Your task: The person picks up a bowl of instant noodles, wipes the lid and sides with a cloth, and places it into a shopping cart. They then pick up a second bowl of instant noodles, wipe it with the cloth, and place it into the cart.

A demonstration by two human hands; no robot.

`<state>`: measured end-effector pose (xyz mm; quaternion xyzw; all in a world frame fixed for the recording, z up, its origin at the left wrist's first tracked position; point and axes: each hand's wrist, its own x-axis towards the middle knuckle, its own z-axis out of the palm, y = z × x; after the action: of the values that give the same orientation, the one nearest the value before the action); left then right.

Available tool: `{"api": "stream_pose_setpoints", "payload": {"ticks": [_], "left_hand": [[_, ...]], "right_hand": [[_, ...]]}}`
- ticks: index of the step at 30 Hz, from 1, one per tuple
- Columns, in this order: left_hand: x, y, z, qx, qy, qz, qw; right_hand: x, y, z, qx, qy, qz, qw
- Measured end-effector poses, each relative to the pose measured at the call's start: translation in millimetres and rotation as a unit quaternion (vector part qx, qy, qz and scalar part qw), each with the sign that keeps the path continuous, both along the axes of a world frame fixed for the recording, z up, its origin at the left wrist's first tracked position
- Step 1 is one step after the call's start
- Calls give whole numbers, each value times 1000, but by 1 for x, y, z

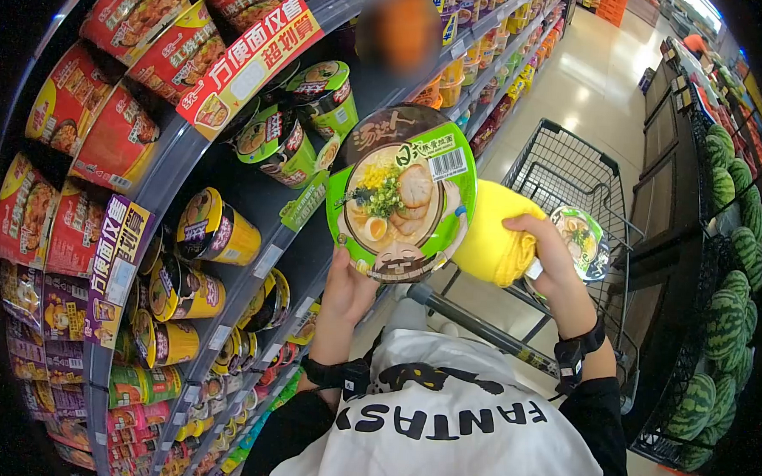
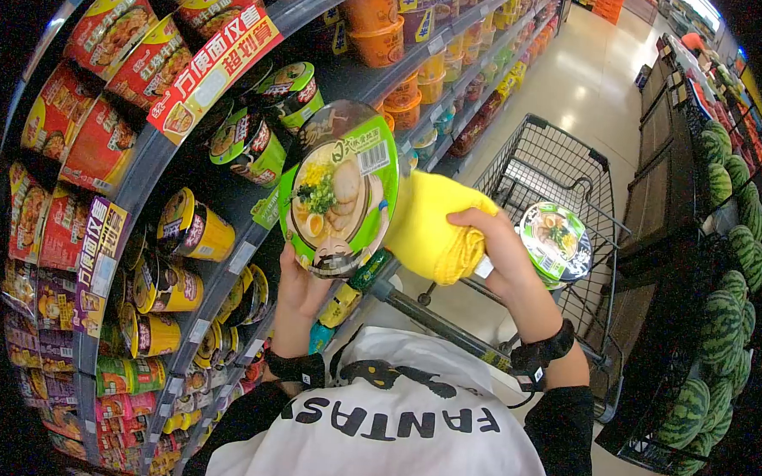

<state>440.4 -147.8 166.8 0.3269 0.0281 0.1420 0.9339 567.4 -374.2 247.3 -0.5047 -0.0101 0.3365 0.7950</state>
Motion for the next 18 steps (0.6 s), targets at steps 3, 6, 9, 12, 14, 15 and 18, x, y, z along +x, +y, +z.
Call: {"api": "stream_pose_setpoints", "payload": {"ticks": [3,6,9,12,14,15,18], "left_hand": [[-1,2,-1,3,-4,-16,1000],[-1,1,-6,-15,-5,-56,998],[0,-5,-2,-29,1,-61,998],[3,-6,9,43,2,-66,997],[4,-4,3,-1,12,-63,998],[5,-4,4,-23,18,-62,998],[10,-9,17,-25,11,-73,997]], "right_hand": [[10,-8,-1,26,-24,-35,999],[14,-12,0,52,-17,-50,997],[14,-8,-6,87,51,-23,995],[8,1,-11,48,47,26,997],[0,9,-6,18,26,37,999],[-2,11,-3,2,16,42,999],[0,10,-5,3,6,45,999]]}}
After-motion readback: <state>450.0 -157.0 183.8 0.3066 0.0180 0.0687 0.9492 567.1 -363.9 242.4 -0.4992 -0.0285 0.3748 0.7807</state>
